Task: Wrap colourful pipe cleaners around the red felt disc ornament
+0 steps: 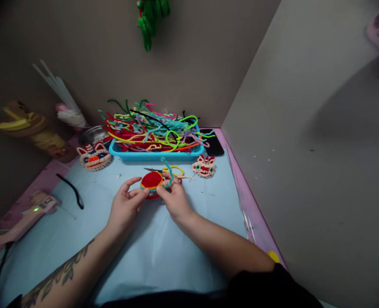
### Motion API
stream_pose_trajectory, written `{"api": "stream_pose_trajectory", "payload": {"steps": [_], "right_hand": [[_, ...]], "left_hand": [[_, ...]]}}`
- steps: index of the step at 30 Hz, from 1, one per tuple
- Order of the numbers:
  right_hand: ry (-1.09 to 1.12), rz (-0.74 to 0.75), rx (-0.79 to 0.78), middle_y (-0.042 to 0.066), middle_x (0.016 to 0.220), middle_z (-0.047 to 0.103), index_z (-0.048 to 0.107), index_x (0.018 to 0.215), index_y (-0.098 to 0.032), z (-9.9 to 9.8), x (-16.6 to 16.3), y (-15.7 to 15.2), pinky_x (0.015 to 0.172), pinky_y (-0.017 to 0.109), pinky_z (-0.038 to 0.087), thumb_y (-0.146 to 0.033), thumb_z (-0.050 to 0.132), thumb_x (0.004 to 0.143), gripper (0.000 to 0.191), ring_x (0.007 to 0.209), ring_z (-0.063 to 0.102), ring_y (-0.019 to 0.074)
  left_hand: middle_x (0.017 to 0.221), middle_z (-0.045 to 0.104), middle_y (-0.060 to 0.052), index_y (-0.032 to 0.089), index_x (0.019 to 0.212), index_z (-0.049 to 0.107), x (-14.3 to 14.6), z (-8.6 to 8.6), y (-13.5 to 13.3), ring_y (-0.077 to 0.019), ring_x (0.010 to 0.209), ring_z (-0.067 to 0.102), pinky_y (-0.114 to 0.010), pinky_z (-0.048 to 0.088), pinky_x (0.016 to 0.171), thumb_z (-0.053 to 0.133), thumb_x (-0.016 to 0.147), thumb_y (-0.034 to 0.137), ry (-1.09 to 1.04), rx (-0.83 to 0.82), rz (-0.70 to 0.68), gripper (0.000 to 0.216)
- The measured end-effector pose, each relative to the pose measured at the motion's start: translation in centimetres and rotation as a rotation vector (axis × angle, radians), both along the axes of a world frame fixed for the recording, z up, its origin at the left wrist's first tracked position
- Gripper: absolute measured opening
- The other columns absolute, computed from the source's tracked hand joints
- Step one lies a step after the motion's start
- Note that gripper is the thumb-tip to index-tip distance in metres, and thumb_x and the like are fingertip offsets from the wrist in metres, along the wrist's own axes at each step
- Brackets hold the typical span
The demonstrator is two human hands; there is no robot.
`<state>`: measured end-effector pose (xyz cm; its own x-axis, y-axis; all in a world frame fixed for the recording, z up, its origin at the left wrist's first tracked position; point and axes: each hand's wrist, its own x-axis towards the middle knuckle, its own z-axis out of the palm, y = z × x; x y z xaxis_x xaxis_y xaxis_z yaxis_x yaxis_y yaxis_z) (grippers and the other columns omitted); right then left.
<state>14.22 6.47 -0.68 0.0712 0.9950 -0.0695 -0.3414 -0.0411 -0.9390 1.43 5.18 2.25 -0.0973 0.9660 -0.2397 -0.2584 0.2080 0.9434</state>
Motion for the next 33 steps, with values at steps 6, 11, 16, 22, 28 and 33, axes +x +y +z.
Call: {"api": "stream_pose_trajectory", "payload": {"steps": [6, 11, 16, 22, 28, 33], "right_hand": [[0.051, 0.073, 0.02, 0.005, 0.106, 0.061, 0.055, 0.064, -0.02, 0.1, 0.0, 0.2, 0.097, 0.039, 0.041, -0.039, 0.073, 0.065, 0.026, 0.108, 0.054, 0.0228], [-0.082, 0.011, -0.017, 0.007, 0.124, 0.052, 0.061, 0.071, -0.02, 0.6, 0.8, 0.2, 0.092, 0.037, 0.043, -0.038, 0.072, 0.065, 0.022, 0.112, 0.052, 0.024], [-0.204, -0.032, 0.014, 0.007, 0.115, 0.054, 0.061, 0.069, -0.019, -0.1, 1.1, 0.5, 0.084, 0.036, 0.047, -0.037, 0.07, 0.068, 0.02, 0.098, 0.056, 0.0207], [-0.381, -0.179, 0.193, 0.006, 0.106, 0.056, 0.058, 0.066, -0.02, -0.5, 1.4, 0.6, 0.093, 0.04, 0.045, -0.032, 0.068, 0.074, 0.017, 0.104, 0.055, 0.0211], [-0.647, -0.157, 0.516, 0.006, 0.107, 0.053, 0.067, 0.08, -0.024, 0.5, 1.7, -0.4, 0.092, 0.038, 0.049, -0.023, 0.063, 0.079, 0.004, 0.105, 0.056, 0.0205], [-0.768, -0.124, 0.697, 0.007, 0.108, 0.053, 0.068, 0.087, -0.025, 0.0, 1.6, -1.0, 0.089, 0.036, 0.051, -0.019, 0.059, 0.082, 0.012, 0.102, 0.057, 0.0196]], "left_hand": [[0.049, 0.054, 0.008, 0.016, 0.108, 0.051, -0.5, 0.2, 0.4, -0.0021, 0.037, 0.031, -0.013, 0.022, 0.038, 0.078, 0.063, 0.03, -0.018, -0.018, -0.007, 0.055], [0.054, 0.057, 0.007, 0.016, 0.11, 0.051, -1.1, -0.1, 0.7, -0.0026, 0.039, 0.034, -0.014, 0.024, 0.039, 0.076, 0.065, 0.031, 0.039, 0.009, -0.015, 0.054], [0.067, 0.06, 0.005, 0.018, 0.115, 0.049, -1.5, -0.2, 1.0, -0.0046, 0.045, 0.045, -0.017, 0.037, 0.046, 0.075, 0.066, 0.033, 0.11, 0.052, -0.03, 0.057], [0.084, 0.064, 0.0, 0.02, 0.113, 0.05, -0.9, -0.3, 0.1, -0.0055, 0.052, 0.051, -0.019, 0.043, 0.052, 0.073, 0.069, 0.032, 0.316, 0.186, 0.077, 0.051], [0.085, 0.07, -0.005, 0.018, 0.122, 0.049, -0.3, -0.5, -0.5, -0.0082, 0.054, 0.054, -0.02, 0.044, 0.051, 0.071, 0.072, 0.035, 0.291, 0.163, 0.009, 0.056], [0.085, 0.07, -0.005, 0.017, 0.125, 0.046, -0.1, 0.3, -0.5, -0.012, 0.059, 0.061, -0.023, 0.048, 0.055, 0.075, 0.067, 0.035, 0.169, 0.091, -0.05, 0.068]]}}
